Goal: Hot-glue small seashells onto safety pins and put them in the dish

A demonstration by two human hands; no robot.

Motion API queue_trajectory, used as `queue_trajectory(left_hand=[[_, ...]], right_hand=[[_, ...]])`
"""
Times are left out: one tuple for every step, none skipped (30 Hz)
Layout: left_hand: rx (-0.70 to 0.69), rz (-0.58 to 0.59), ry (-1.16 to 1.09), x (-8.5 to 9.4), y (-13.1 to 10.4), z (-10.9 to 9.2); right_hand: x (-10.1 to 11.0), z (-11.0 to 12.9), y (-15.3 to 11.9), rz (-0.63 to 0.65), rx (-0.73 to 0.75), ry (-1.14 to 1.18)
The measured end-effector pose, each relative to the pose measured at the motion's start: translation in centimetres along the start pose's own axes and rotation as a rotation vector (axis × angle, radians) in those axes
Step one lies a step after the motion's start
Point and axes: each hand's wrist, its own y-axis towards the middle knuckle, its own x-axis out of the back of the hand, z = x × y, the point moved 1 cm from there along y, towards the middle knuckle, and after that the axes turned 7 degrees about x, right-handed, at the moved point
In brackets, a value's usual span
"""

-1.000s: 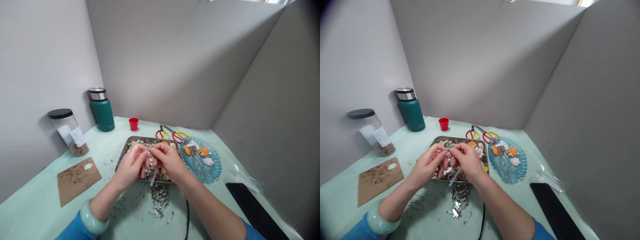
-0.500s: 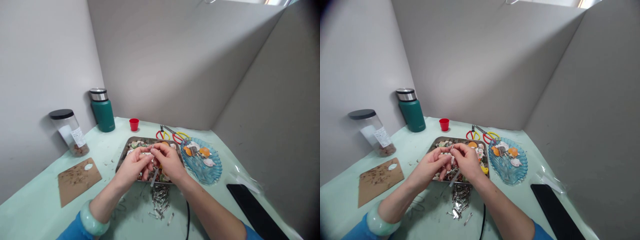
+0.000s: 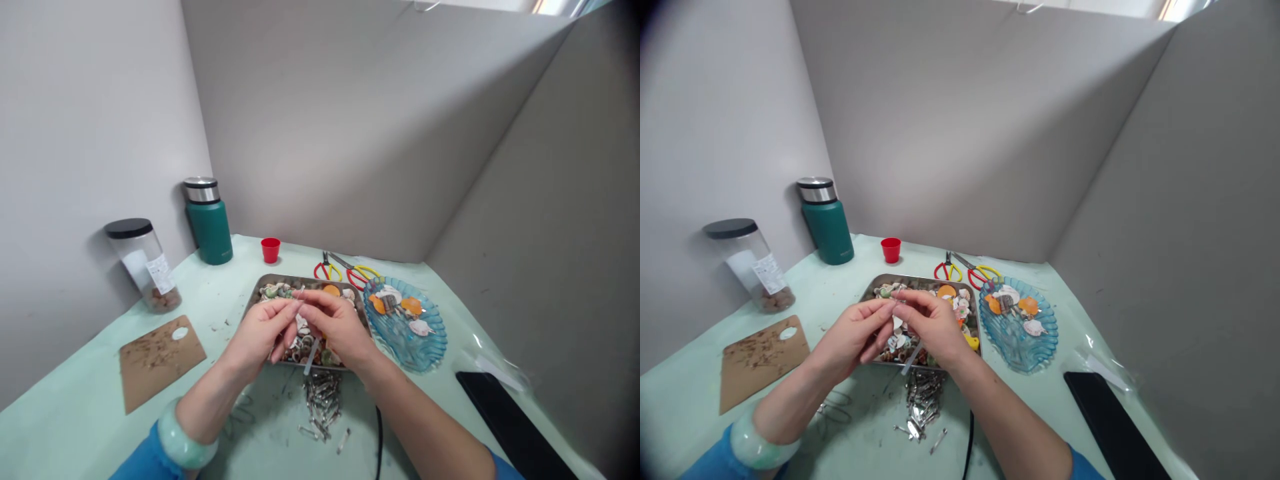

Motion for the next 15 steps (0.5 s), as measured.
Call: queue_trajectory(left_hand=[[0.007, 0.018, -0.003, -0.04, -0.08, -0.09], [0.012, 0.030, -0.005, -0.05, -0.15, -0.18], [0.015, 0.035, -0.007, -0.06, -0.20, -0.25], [0.017, 0.036, -0.008, -0.05, -0.24, -0.30], [0.019, 0.037, -0.012, -0.04, -0.26, -0.33], [0.022, 0.041, -0.015, -0.03, -0.27, -0.32], [0.026, 0.046, -0.016, -0.05, -0.28, -0.30], [0.026, 0.048, -0.015, -0.08, -0.28, -0.27], [0.020, 0.045, -0.009, -0.13, -0.29, -0.24], [0.007, 0.035, 0.002, -0.19, -0.30, -0.23], [-0.009, 0.023, 0.013, -0.28, -0.32, -0.22], [-0.026, 0.015, 0.021, -0.39, -0.34, -0.23], [-0.040, 0.012, 0.022, -0.51, -0.36, -0.22], [-0.049, 0.014, 0.019, -0.62, -0.38, -0.22], [-0.054, 0.018, 0.016, -0.72, -0.40, -0.20]], right_hand=[[0.00, 0.05, -0.03, 0.029, 0.011, -0.003], [0.00, 0.13, -0.07, 0.055, 0.024, -0.012], [-0.01, 0.22, -0.11, 0.075, 0.037, -0.024], [-0.01, 0.31, -0.14, 0.082, 0.046, -0.034], [-0.02, 0.38, -0.17, 0.081, 0.048, -0.038], [-0.04, 0.43, -0.19, 0.076, 0.043, -0.036], [-0.06, 0.46, -0.20, 0.067, 0.038, -0.031], [-0.10, 0.48, -0.22, 0.057, 0.034, -0.030], [-0.13, 0.50, -0.23, 0.051, 0.032, -0.034], [-0.16, 0.52, -0.25, 0.043, 0.037, -0.039], [-0.19, 0.54, -0.26, 0.035, 0.047, -0.045], [-0.20, 0.57, -0.28, 0.028, 0.060, -0.047], [-0.21, 0.60, -0.29, 0.020, 0.071, -0.047], [-0.21, 0.63, -0.30, 0.014, 0.077, -0.045], [-0.21, 0.66, -0.30, 0.007, 0.077, -0.042]])
